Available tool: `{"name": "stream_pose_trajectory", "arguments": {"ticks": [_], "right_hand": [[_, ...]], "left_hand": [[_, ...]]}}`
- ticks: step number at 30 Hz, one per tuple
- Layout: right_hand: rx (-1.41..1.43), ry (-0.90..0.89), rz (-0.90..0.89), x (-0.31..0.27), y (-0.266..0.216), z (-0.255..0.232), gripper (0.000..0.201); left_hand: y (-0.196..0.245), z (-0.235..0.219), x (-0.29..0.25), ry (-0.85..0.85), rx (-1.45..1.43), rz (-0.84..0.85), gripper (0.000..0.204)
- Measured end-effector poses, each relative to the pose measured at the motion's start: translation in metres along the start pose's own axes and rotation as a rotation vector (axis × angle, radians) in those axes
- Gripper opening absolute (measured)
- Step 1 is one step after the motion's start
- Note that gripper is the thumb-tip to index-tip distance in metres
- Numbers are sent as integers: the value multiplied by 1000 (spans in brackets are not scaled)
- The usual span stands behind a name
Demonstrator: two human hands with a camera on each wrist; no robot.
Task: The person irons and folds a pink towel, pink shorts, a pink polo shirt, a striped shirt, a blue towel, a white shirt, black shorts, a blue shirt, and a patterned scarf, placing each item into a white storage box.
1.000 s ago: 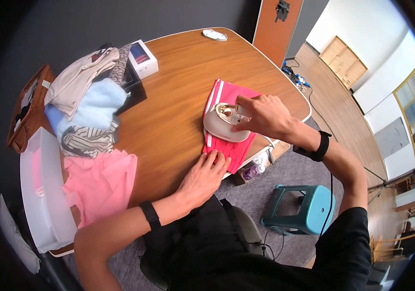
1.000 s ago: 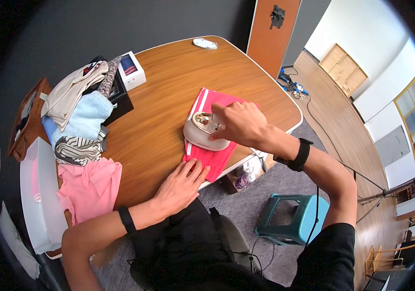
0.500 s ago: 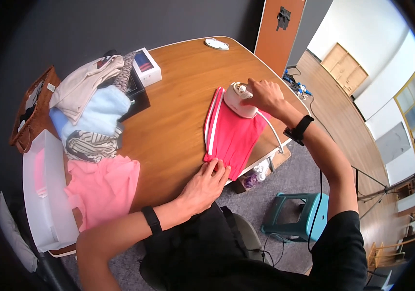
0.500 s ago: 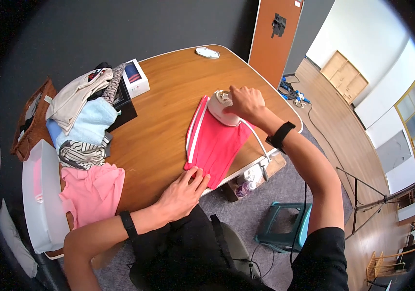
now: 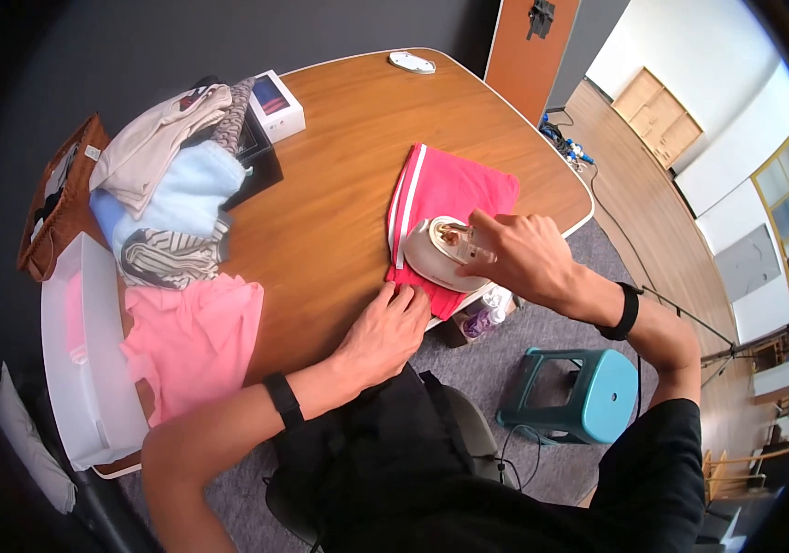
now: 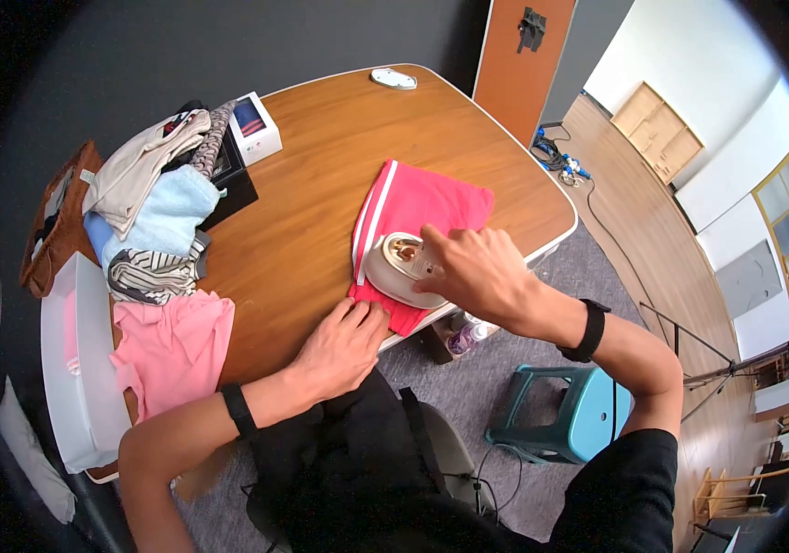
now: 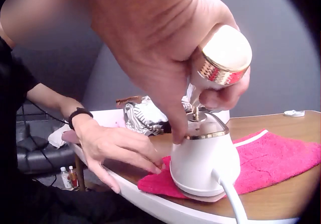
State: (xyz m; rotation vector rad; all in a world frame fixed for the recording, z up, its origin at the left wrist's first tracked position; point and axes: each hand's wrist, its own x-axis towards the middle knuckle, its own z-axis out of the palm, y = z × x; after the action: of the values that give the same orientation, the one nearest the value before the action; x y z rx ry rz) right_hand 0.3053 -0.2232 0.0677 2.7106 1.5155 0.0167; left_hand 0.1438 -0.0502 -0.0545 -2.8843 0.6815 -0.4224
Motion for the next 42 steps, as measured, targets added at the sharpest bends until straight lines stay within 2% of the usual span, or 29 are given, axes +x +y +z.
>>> {"name": "stream_pose_trajectory", "arguments": {"ticks": [4, 6, 7, 10, 13, 16, 17, 20, 23, 25, 26, 28, 31, 34, 36, 38, 39, 42], "right_hand": [[-27, 39, 71, 2, 32, 18, 59], [-67, 32, 144, 11, 54, 17, 62], [-77, 87, 158, 16, 70, 21, 63], [-67, 152, 279, 24, 113, 15, 58], [-98, 258, 355, 30, 155, 17, 57], [-143, 171, 417, 36, 195, 24, 58], [-146, 172, 427, 38, 205, 27, 58], [-148, 188, 470, 42, 224, 32, 59], [-126, 82, 535, 47, 236, 28, 58], [-109, 45, 531, 50, 239, 29, 58], [-106, 82, 504, 48, 240, 31, 61], [-141, 38, 537, 49, 239, 32, 68], [-547, 529, 270, 37, 218, 58, 72], [-328, 496, -104, 26, 166, 73, 72], [50, 281, -399, 7, 123, 94, 72], [266, 150, -589, -15, 57, 77, 75], [276, 137, -582, -19, 46, 87, 76], [286, 142, -552, -28, 27, 116, 79]], "left_hand": [[-8, -1, 9, 36, -222, -34, 48], [-15, -5, 15, -14, -299, -38, 45], [-16, -6, 17, -42, -337, -37, 44], [-22, -6, 19, -99, -333, -14, 43], [-37, -6, 18, -78, -341, 6, 52], [-54, -4, 14, -2, 23, 73, 65], [-57, 0, 17, -98, 51, 44, 70], [-71, 8, 25, -85, 102, 86, 63], [-81, 34, 34, -66, -1, 152, 53], [-86, 46, 34, 42, -69, 155, 47], [-86, 49, 32, 91, -106, 155, 44], [-85, 47, 27, 126, -192, 139, 41], [-76, 37, 15, 146, -249, 134, 40], [-62, 23, -4, 154, -359, 100, 36], [-52, 13, -15, 145, -467, 62, 33], [-42, 5, -25, 120, -580, 16, 30], [-39, -1, -28, 95, -647, -18, 29], [-36, -1, -40, -4, -792, -9, 45]]}}
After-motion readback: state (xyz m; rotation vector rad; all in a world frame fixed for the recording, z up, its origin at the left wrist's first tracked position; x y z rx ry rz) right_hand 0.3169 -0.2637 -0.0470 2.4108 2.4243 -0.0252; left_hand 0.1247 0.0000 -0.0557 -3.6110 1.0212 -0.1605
